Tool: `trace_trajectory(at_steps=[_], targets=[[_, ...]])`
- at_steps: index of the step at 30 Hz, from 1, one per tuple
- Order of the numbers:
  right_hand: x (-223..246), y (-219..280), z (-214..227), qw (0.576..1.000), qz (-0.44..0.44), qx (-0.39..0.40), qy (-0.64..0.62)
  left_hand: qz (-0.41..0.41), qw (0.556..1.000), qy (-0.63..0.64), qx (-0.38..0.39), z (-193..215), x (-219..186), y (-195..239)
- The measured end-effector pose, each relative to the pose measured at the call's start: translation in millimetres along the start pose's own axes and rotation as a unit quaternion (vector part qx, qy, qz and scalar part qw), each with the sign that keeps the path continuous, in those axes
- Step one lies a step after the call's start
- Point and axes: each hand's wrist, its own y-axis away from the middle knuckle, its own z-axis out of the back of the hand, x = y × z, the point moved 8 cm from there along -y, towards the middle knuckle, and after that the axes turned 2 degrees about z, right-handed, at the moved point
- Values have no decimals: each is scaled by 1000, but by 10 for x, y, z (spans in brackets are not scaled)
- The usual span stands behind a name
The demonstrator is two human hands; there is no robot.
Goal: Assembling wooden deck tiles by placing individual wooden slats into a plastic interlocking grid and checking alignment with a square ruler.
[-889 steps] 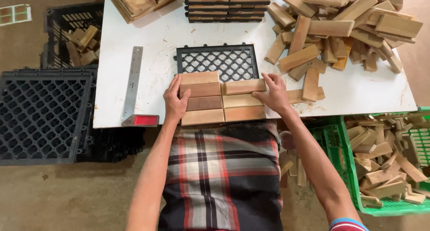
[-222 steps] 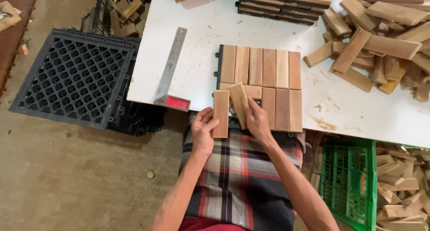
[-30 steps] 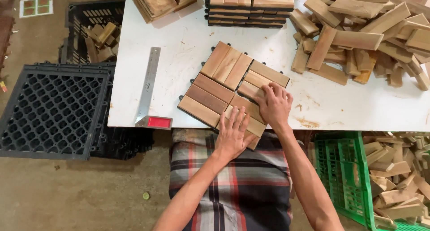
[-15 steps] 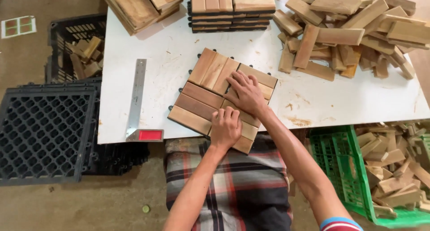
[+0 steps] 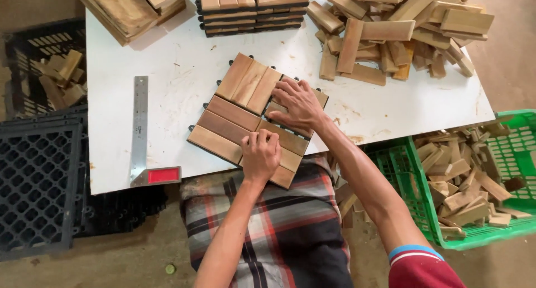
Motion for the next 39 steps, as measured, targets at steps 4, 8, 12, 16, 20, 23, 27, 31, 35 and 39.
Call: trace_trajectory(at_steps=[4, 8, 12, 16, 20, 23, 27, 31, 35, 39], targets=[[-101, -51, -95, 1000, -4, 28, 12, 1, 1000, -5, 13, 28, -22, -26], [-143, -31, -115, 999, -1, 52, 4, 9, 1000, -18, 21, 0, -39, 0], [-224, -60, -305, 998, 19, 9, 56, 6, 1000, -25, 14, -26, -44, 18], [-200, -141, -326, 995, 36, -13, 92, 14, 999, -9, 33, 12, -46, 5], [-263, -142, -321, 995, -6, 72, 71, 16, 999, 4, 35, -12, -38, -5], [-193, 7, -110, 991, -44, 125, -30, 23, 999, 10, 30, -13, -24, 17], [-79, 574, -62, 991, -89, 101, -7, 28, 998, 52, -4, -17, 49, 55], [415, 1190, 154, 994, -101, -46, -9, 51, 994, 95, -38, -104, 189, 127], [654, 1554, 135, 982, -174, -66, -17, 71, 975, 198, -78, -117, 350, 197], [717, 1668, -2, 978, -187, -87, -32, 46, 974, 181, -125, 130, 617, 207]])
